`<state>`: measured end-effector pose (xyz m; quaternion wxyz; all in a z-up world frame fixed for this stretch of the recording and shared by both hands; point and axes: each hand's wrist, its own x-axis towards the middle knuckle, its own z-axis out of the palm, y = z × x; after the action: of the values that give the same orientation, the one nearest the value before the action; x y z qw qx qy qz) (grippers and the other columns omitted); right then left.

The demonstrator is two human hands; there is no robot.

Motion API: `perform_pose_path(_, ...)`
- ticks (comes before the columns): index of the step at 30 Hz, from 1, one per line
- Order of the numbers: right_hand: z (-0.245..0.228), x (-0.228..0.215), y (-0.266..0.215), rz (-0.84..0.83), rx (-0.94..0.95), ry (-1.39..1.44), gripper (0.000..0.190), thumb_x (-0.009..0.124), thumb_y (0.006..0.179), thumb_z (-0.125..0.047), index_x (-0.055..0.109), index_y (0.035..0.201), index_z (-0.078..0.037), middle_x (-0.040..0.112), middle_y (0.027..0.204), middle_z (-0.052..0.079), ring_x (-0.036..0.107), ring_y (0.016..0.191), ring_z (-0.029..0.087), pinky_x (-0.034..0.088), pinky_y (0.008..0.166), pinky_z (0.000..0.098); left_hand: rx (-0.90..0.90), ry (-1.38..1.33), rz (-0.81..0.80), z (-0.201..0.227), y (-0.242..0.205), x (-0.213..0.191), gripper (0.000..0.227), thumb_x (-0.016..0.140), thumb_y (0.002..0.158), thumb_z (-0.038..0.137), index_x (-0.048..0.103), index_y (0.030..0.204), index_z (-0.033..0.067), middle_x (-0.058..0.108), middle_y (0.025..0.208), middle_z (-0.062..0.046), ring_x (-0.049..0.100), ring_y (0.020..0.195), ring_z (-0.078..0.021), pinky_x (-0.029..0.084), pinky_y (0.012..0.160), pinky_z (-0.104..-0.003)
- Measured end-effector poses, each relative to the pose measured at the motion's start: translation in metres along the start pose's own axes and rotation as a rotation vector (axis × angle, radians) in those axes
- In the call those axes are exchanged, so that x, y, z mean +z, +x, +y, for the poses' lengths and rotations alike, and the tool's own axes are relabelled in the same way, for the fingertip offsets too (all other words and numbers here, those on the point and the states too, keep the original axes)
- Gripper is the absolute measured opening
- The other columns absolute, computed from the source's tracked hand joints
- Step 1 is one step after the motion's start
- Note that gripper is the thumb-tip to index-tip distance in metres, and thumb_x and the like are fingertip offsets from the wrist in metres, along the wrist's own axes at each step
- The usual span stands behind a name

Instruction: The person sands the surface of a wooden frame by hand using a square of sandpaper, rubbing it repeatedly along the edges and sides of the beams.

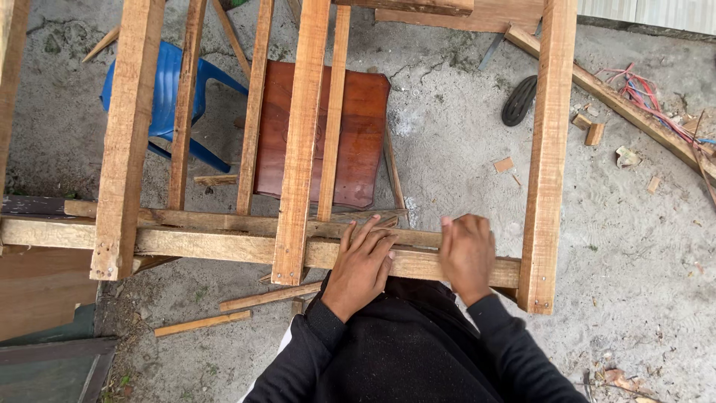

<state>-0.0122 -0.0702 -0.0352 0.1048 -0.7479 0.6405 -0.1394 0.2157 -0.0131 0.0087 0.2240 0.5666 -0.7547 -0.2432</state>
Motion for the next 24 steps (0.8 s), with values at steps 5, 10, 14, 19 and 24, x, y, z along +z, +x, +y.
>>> perform_pose_path(5, -0.021, -0.004, -0.005, 0.034, -0.171, 0.073, 0.044, 0.053, 0.106, -0.034, 0.069, 0.083, 0.0, 0.068, 0.097, 0.012, 0.058, 0.105, 0.031, 0.045, 0.089, 0.0464, 0.002, -0.001, 0.059, -0.023, -0.001, -0.004, 0.03, 0.052, 0.104, 0.023, 0.069, 0.118, 0.0029, 0.07, 0.12, -0.015, 0.048, 0.14, -0.0334, 0.026, 0.12, -0.059)
perform_pose_path(10, -0.004, -0.004, 0.005, -0.071, 0.019, -0.046, 0.045, 0.054, 0.109, -0.032, 0.07, 0.079, -0.003, 0.067, 0.093, 0.011, 0.058, 0.099, 0.028, 0.047, 0.091, 0.0427, -0.014, -0.027, 0.085, -0.021, 0.004, -0.003, 0.032, 0.051, 0.104, 0.025, 0.068, 0.116, 0.0013, 0.071, 0.116, -0.018, 0.055, 0.133, -0.0349, 0.035, 0.115, -0.054)
perform_pose_path(14, -0.041, 0.005, -0.007, 0.071, -0.14, 0.039, 0.044, 0.051, 0.108, -0.033, 0.071, 0.085, -0.001, 0.067, 0.092, 0.011, 0.059, 0.099, 0.029, 0.046, 0.084, 0.0447, -0.057, 0.06, -0.028, -0.016, 0.008, -0.006, 0.032, 0.05, 0.103, 0.027, 0.07, 0.113, 0.0033, 0.072, 0.112, -0.015, 0.057, 0.131, -0.0347, 0.039, 0.109, -0.051)
perform_pose_path(19, -0.015, -0.007, -0.007, -0.012, -0.042, -0.044, 0.049, 0.048, 0.11, -0.036, 0.07, 0.081, -0.004, 0.066, 0.09, 0.01, 0.057, 0.094, 0.027, 0.046, 0.082, 0.0435, -0.028, 0.121, -0.085, -0.018, 0.003, 0.004, 0.036, 0.047, 0.107, 0.031, 0.07, 0.114, 0.004, 0.071, 0.115, -0.015, 0.055, 0.132, -0.0336, 0.036, 0.112, -0.052)
perform_pose_path(24, -0.024, 0.021, -0.005, -0.064, -0.007, -0.024, 0.05, 0.046, 0.11, -0.037, 0.07, 0.081, -0.004, 0.065, 0.09, 0.009, 0.055, 0.094, 0.026, 0.047, 0.083, 0.0414, 0.001, 0.188, -0.109, -0.011, 0.009, 0.013, 0.042, 0.043, 0.106, 0.034, 0.071, 0.116, 0.0046, 0.07, 0.121, -0.014, 0.048, 0.14, -0.0315, 0.023, 0.118, -0.061)
